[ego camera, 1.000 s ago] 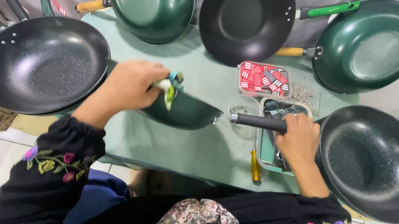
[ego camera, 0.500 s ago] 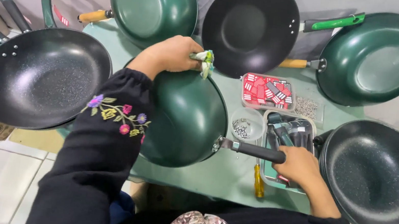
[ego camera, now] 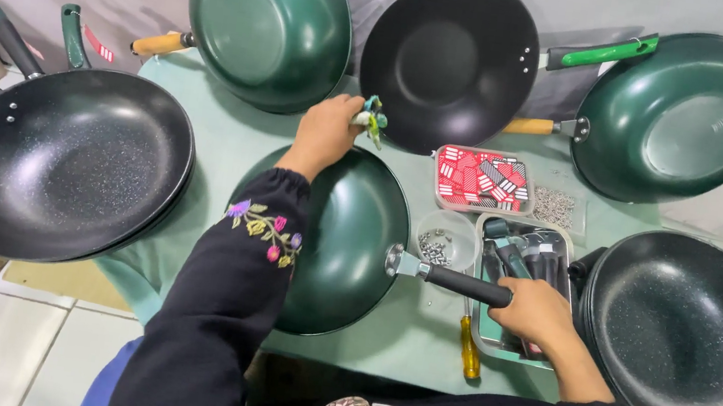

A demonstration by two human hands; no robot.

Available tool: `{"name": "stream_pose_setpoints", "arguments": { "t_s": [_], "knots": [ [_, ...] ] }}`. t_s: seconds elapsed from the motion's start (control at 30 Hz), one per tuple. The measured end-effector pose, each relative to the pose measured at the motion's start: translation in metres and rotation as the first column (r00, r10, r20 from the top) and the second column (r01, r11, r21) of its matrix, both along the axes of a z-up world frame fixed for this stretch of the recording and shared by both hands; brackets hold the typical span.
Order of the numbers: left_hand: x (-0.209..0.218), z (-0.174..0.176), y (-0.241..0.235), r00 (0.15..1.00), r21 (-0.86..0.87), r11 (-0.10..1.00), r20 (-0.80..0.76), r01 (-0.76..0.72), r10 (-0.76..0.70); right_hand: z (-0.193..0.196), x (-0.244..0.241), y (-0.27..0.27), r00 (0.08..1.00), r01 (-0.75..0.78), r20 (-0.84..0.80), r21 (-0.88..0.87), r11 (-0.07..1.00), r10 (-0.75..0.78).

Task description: Wiping the interior of a frying pan and attaching a handle using a screwdriver.

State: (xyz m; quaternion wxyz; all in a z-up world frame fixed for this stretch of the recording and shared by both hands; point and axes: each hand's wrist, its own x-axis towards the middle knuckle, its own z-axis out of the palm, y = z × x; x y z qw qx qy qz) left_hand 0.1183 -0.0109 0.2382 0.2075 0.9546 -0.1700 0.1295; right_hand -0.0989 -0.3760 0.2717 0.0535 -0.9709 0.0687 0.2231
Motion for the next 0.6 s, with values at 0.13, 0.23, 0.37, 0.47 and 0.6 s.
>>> {"name": "stream_pose_setpoints", "arguments": {
  "t_s": [0.13, 0.23, 0.37, 0.47, 0.6],
  "knots": [
    [-0.029, 0.0, 0.013, 0.999, -0.085, 0.996, -0.04, -0.002, -0.002, -0.024, 0.007, -0.012, 1.0, 0.008, 0.002, 0.01, 1.0, -0.008],
    [-0.06, 0.005, 0.033, 0.996, -0.211, 0.977, -0.091, -0.008, -0.012, -0.028, 0.008, -0.015, 1.0, 0.005, -0.006, 0.033, 0.999, -0.005],
    [-0.129, 0.026, 0.052, 0.993, -0.123, 0.99, -0.086, 0.067, -0.078, -0.026, 0.009, -0.014, 1.0, 0.022, -0.023, 0.021, 1.0, -0.021],
    [-0.177, 0.028, 0.042, 0.988, -0.018, 0.992, -0.091, 0.125, -0.126, -0.033, 0.01, -0.018, 0.999, 0.036, -0.019, 0.04, 0.999, -0.036],
    [-0.203, 0.012, 0.018, 0.977, -0.046, 0.977, 0.057, 0.208, -0.206, -0.037, 0.015, -0.02, 1.0, 0.009, -0.009, -0.013, 1.0, -0.009]
  ]
}}
